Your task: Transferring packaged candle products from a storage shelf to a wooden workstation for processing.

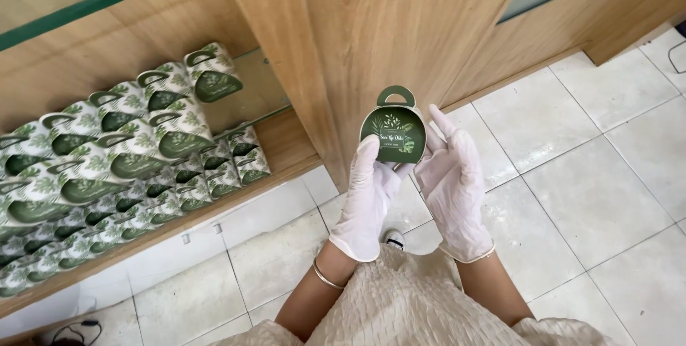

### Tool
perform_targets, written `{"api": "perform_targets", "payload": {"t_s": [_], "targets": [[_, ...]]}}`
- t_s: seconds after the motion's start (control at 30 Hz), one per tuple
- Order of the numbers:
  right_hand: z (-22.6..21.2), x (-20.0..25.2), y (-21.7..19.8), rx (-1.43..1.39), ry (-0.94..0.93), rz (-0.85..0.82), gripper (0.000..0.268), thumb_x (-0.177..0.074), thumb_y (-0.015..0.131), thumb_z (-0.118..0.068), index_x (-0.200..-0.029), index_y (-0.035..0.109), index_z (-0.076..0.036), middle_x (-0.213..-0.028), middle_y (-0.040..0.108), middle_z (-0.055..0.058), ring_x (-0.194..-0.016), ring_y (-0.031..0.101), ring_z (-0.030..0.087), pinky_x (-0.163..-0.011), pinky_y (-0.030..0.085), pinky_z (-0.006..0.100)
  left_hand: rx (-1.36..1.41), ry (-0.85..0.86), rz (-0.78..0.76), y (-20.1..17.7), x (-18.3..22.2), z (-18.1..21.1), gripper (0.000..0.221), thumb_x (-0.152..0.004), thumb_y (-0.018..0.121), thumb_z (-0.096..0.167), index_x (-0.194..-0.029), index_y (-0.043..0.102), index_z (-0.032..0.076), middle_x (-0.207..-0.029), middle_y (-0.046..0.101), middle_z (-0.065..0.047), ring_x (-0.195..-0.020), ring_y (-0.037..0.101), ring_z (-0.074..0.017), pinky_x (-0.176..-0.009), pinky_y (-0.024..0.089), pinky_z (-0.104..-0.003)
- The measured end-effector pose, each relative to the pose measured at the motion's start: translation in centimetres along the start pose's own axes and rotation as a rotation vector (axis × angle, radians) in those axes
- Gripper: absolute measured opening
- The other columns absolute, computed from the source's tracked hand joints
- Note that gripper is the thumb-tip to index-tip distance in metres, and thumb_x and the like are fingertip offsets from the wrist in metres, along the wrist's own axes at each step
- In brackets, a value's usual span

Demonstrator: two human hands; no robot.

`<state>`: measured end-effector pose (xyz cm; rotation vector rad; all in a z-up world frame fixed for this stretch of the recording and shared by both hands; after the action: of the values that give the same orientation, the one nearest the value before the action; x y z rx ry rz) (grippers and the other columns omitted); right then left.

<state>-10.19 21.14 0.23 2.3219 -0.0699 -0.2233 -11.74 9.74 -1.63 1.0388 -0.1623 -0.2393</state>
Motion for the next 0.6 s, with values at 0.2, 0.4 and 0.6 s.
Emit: {"api": "perform_targets", "payload": {"t_s": [0.2, 0.4, 0.6], "targets": [[-3.6, -0.6, -2.9, -0.013, 0.022, 0.013, 0.075, -0.101, 0.054, -0.049, -0.154, 0.039, 0.002, -0.154, 0.047, 0.02, -0.138, 0.051, 0.029, -0.116, 0.04, 0.044, -0.028, -0.098, -0.044, 1.8, -1.7, -4.9, 0.057, -0.096, 0.071, 0.038, -0.139, 0.053, 0.005, -0.138, 0.059, -0.01, -0.131, 0.057, -0.0228, -0.117, 0.047, -0.049], [-9.2, -1.4, -7.2, 0.07, -0.031, -0.013, 0.072, -0.106, 0.05, -0.05, -0.148, 0.047, 0.008, -0.143, 0.057, 0.02, -0.131, 0.057, 0.026, -0.114, 0.047, 0.041, 0.008, -0.244, -0.16, 3.9, -4.0, -12.4, 0.057, -0.097, 0.07, 0.032, -0.143, 0.05, 0.005, -0.14, 0.058, -0.01, -0.131, 0.057, -0.0227, -0.116, 0.048, -0.045], [-14.4, -1.8, -14.2, 0.173, -0.096, 0.104, 0.06, -0.112, 0.046, -0.04, -0.143, 0.059, 0.01, -0.124, 0.067, 0.02, -0.109, 0.067, 0.023, -0.1, 0.055, 0.035, -0.174, -0.353, -0.242, 6.9, -5.9, -19.3, 0.069, -0.091, 0.072, 0.031, -0.147, 0.04, 0.006, -0.139, 0.054, -0.011, -0.128, 0.057, -0.0226, -0.111, 0.049, -0.045]]}}
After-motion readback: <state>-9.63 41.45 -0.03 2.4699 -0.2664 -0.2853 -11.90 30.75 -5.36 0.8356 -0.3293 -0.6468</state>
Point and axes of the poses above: each hand's wrist, its own x-axis away from the middle knuckle, its own y-axis out of the palm, z = x × y, the point moved 8 cm from there along -x, towards the middle knuckle
